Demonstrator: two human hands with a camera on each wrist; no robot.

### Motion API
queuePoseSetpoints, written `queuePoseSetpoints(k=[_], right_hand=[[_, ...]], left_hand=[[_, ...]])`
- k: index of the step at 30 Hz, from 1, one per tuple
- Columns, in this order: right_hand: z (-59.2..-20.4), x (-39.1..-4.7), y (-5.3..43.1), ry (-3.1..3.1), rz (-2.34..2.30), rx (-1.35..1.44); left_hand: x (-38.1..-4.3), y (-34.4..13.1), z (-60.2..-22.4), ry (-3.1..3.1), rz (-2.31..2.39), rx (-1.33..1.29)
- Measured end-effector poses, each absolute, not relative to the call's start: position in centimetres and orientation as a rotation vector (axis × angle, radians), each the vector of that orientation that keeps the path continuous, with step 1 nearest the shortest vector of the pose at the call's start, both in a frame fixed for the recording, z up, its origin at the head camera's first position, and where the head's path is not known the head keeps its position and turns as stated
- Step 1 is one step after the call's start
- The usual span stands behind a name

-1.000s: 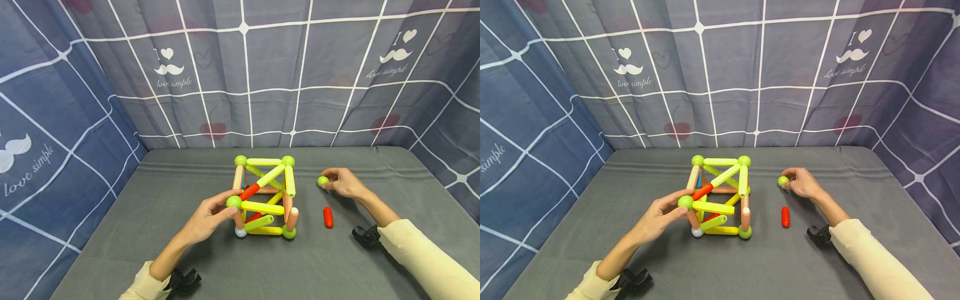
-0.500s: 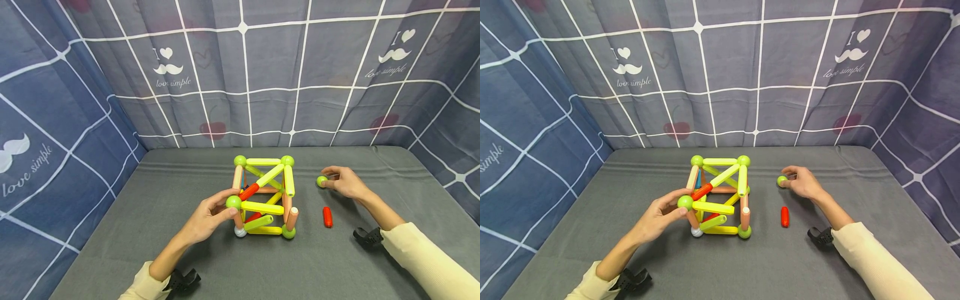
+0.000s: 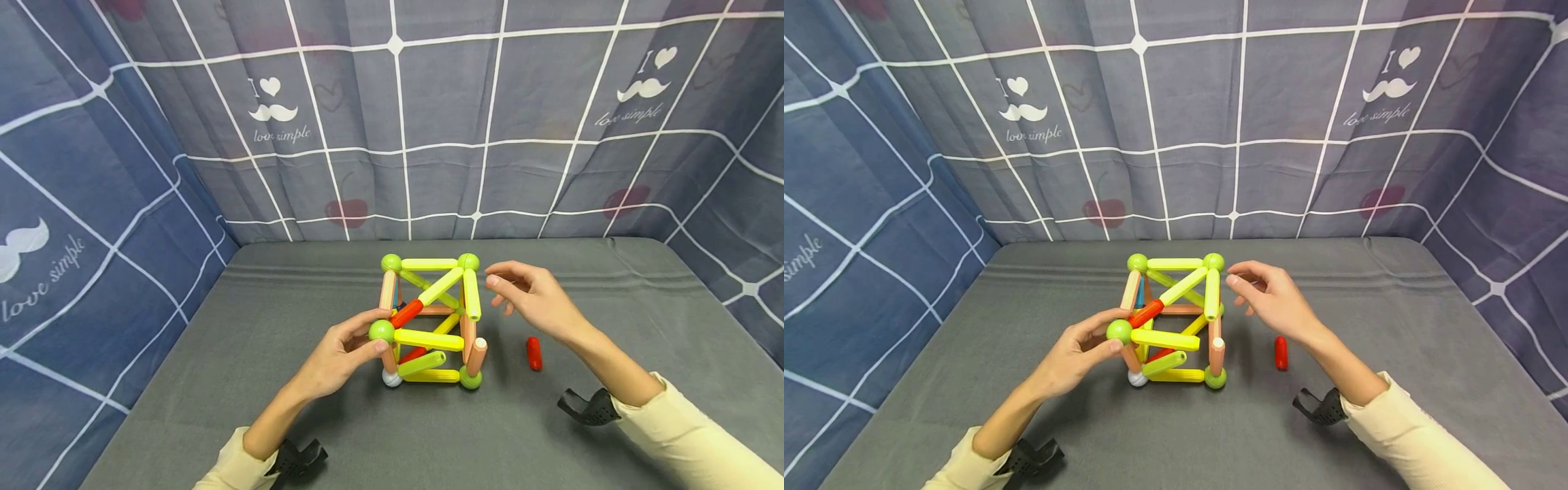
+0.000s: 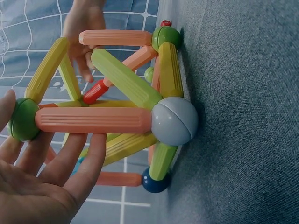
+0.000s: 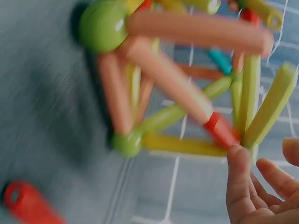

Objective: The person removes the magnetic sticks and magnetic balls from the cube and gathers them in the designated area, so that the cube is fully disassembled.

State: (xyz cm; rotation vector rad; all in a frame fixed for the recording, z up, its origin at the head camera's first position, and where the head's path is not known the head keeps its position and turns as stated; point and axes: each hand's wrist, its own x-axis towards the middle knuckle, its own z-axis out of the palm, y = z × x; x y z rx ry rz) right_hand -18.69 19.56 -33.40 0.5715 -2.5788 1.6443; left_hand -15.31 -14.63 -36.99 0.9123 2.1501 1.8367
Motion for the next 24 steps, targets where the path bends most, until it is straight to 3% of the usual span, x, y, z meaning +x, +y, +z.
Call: queuePoseSetpoints(k=[9, 24], right_hand=[[-32.9, -18.8, 17.0, -2.65, 1.801, 0.548], [-32.8, -18.5, 18.3, -2.595, 1.943, 0.488]], left_hand=[[-15.4, -14.8, -37.0, 2.143, 1.842, 0.937], [-15.5, -14.8, -37.1, 2.102, 1.867, 0.928]])
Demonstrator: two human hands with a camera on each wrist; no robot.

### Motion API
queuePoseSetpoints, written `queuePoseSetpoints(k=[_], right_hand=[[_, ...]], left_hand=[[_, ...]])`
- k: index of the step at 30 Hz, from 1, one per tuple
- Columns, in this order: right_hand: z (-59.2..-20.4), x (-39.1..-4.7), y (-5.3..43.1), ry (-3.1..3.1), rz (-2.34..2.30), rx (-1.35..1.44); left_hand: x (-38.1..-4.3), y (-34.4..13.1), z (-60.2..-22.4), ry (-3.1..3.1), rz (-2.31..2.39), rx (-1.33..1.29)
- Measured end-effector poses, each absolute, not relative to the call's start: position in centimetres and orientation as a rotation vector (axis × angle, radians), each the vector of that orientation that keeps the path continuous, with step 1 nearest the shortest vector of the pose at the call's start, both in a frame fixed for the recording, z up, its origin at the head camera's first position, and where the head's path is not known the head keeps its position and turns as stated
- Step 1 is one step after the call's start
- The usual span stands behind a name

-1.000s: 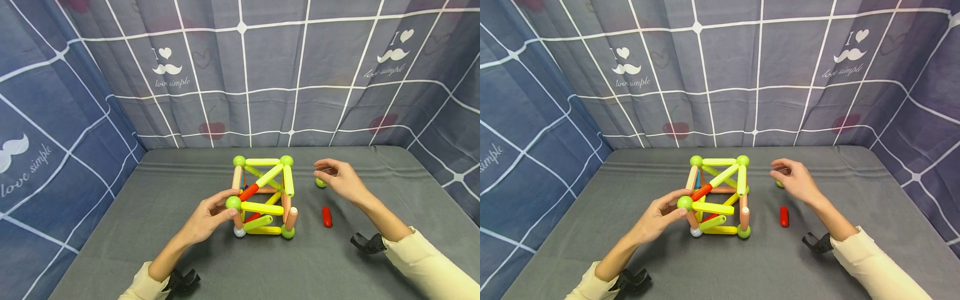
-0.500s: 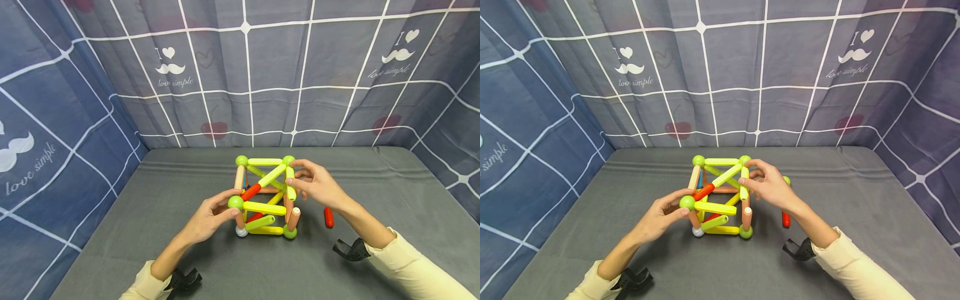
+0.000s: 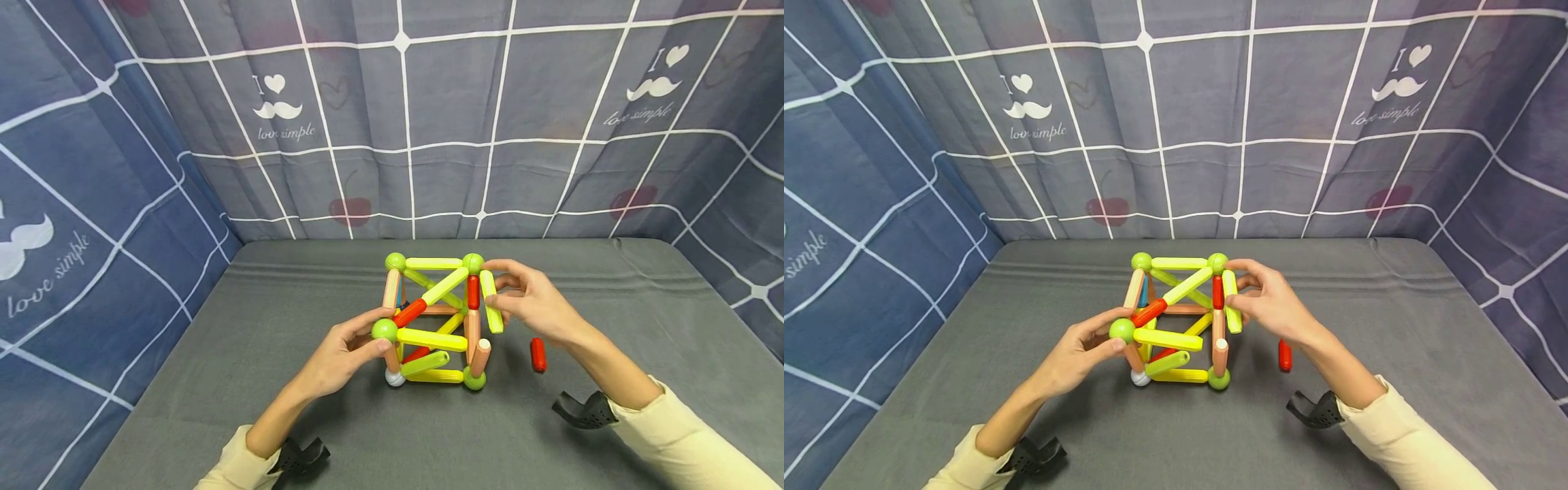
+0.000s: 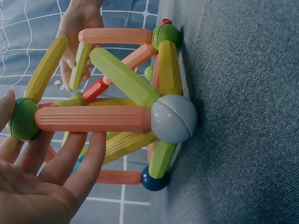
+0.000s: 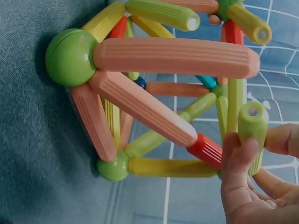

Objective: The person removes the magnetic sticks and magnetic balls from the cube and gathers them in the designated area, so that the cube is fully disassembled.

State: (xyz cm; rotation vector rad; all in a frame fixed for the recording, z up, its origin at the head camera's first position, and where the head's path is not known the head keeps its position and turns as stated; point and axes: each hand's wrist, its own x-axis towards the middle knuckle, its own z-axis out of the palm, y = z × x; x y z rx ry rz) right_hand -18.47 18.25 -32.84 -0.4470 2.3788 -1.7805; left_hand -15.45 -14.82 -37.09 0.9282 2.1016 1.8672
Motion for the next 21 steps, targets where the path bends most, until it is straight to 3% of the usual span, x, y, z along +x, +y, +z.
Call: queuePoseSetpoints(k=[8, 21], right_hand=[[-33.1, -16.4, 21.1, 2.444, -1.716, -0.443], [-37.4, -10.5, 24.5, 2.418, -1.629, -0.556]], left_hand=[[-15.5, -14.7, -37.2, 2.109, 1.869, 0.93], [-15.4, -14.6, -37.2, 2.128, 1.862, 0.907]])
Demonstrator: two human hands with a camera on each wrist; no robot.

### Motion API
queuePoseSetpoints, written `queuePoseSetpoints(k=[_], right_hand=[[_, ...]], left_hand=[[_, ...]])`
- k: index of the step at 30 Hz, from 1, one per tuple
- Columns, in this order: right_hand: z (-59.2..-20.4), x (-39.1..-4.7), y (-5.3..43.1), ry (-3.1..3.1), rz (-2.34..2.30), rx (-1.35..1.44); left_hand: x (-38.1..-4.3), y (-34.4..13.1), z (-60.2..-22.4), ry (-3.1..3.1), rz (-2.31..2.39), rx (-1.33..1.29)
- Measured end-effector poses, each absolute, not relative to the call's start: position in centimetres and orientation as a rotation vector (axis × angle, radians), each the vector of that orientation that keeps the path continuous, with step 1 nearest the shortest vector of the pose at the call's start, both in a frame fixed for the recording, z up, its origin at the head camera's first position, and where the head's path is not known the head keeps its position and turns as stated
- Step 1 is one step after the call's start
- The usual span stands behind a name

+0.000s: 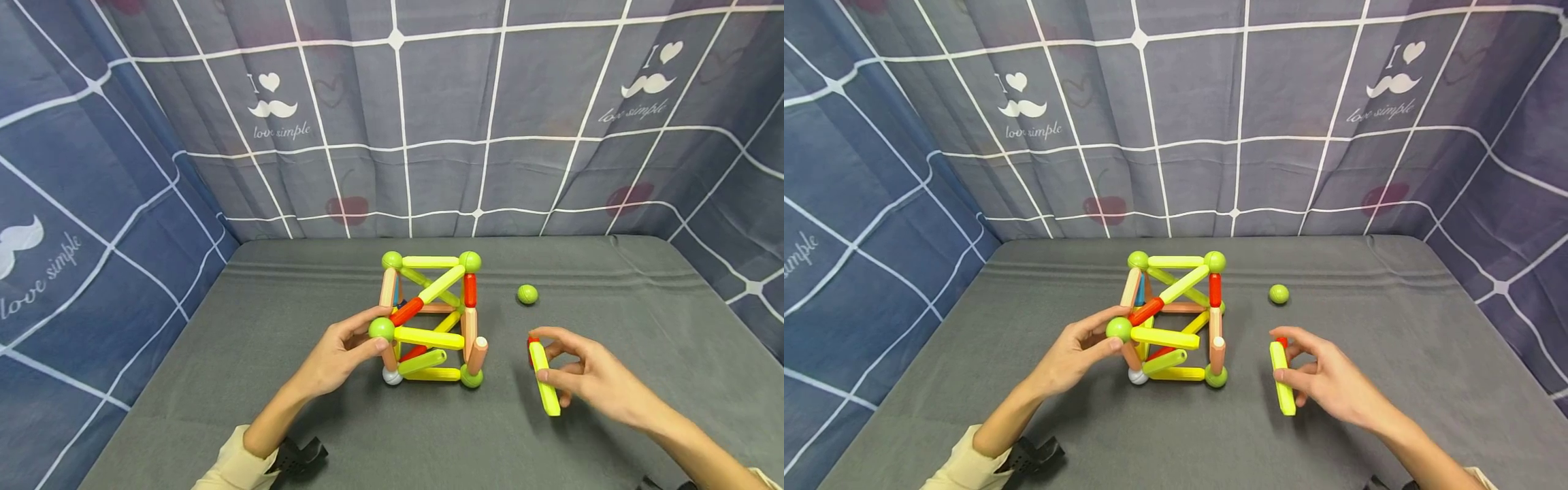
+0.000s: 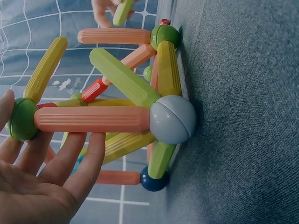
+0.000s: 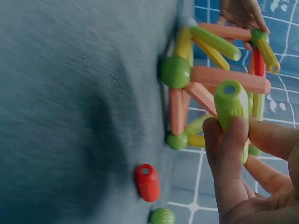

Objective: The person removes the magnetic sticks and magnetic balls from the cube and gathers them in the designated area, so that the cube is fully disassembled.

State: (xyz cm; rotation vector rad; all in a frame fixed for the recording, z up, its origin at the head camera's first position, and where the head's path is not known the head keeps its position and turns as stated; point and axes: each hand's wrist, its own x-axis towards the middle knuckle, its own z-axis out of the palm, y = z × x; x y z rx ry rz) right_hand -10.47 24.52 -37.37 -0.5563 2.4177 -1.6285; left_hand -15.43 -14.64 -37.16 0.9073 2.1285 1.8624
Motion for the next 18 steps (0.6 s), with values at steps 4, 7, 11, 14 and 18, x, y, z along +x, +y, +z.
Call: queuePoseSetpoints(k=[4, 7, 11, 14, 18], right_hand=[[-38.4, -9.5, 25.0, 2.399, -1.6, -0.535], [-39.0, -9.2, 25.2, 2.393, -1.569, -0.492], [-39.8, -9.2, 25.3, 2.399, -1.555, -0.53], [-40.3, -9.2, 25.6, 2.406, -1.543, -0.562], [-40.9, -9.3, 25.9, 2.417, -1.502, -0.557]], left_hand=[[-15.5, -14.6, -37.2, 2.135, 1.856, 0.899], [-15.4, -14.7, -37.2, 2.142, 1.855, 0.89], [-15.4, -14.6, -37.2, 2.137, 1.861, 0.886], [-15.4, -14.6, -37.2, 2.128, 1.866, 0.894], [-15.5, -14.6, -37.2, 2.121, 1.873, 0.903]])
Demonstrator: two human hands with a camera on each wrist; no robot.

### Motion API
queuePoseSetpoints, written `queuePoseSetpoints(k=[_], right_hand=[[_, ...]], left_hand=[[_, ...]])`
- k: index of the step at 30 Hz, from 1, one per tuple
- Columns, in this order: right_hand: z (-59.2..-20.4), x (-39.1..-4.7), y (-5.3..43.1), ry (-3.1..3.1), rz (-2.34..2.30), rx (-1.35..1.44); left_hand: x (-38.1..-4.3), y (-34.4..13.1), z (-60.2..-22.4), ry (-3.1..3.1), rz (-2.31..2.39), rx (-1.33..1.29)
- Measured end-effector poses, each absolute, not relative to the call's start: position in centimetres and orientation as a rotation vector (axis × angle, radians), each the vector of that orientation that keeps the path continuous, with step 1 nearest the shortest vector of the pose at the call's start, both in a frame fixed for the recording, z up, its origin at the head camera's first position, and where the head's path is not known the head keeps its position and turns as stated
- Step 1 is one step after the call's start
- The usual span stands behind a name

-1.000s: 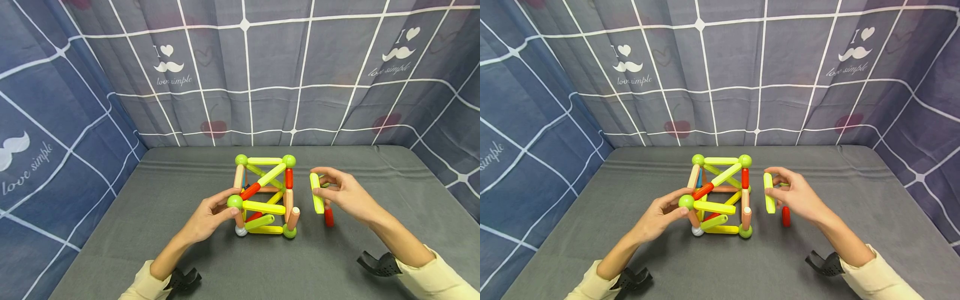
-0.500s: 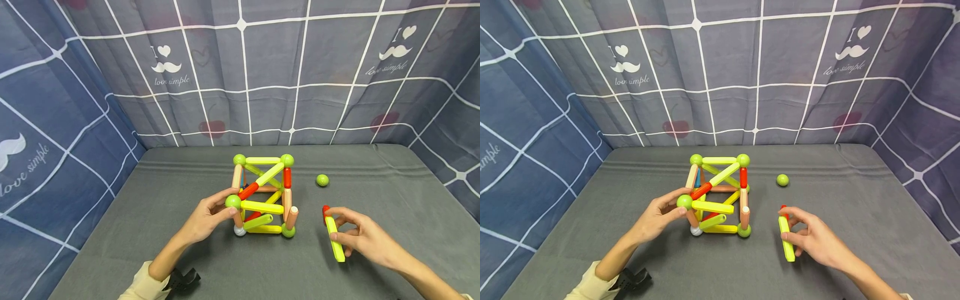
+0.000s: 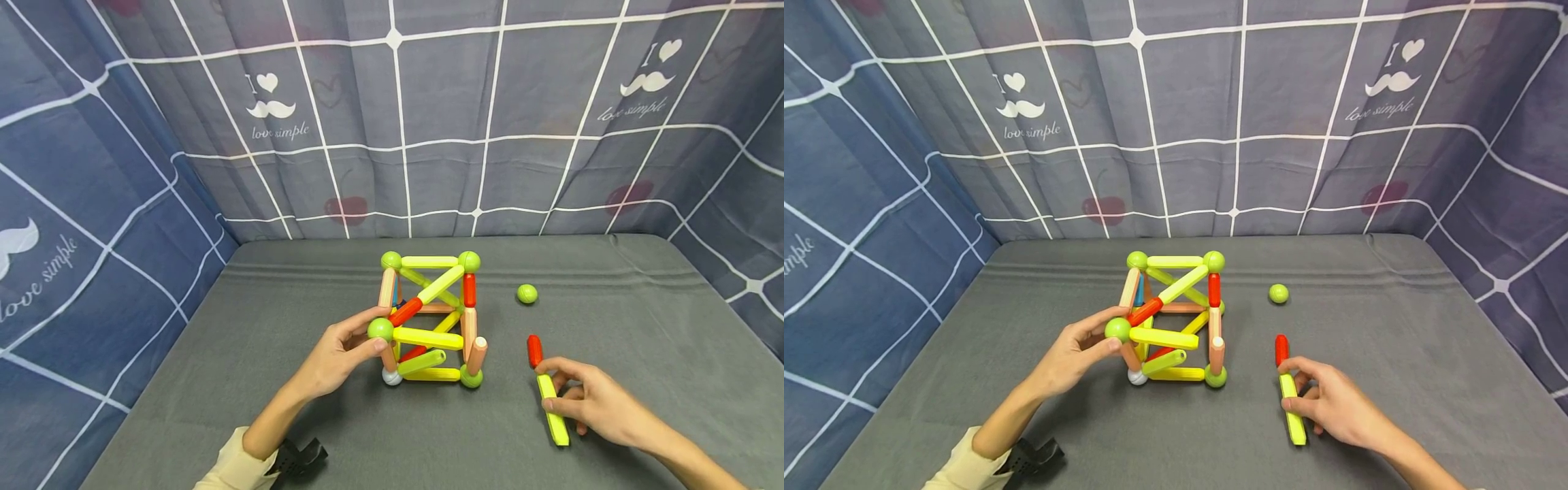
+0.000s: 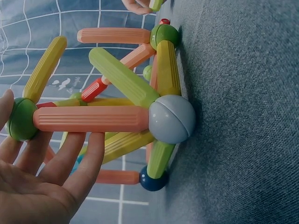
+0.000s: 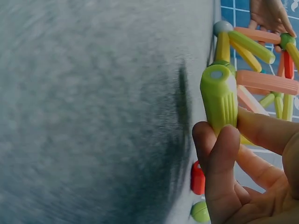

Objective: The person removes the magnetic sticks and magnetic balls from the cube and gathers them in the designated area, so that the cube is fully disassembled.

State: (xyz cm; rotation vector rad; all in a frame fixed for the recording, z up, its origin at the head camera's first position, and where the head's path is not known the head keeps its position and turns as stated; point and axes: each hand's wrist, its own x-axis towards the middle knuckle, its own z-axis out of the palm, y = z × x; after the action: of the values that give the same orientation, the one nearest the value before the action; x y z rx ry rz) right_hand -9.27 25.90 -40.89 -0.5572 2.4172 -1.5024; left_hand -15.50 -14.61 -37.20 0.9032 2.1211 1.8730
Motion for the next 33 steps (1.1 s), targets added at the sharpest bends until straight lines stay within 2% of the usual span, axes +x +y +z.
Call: queuePoseSetpoints(k=[33], right_hand=[[-42.0, -8.8, 26.0, 2.624, -1.366, -0.659]], left_hand=[[-15.5, -14.7, -37.2, 2.135, 1.864, 0.883]])
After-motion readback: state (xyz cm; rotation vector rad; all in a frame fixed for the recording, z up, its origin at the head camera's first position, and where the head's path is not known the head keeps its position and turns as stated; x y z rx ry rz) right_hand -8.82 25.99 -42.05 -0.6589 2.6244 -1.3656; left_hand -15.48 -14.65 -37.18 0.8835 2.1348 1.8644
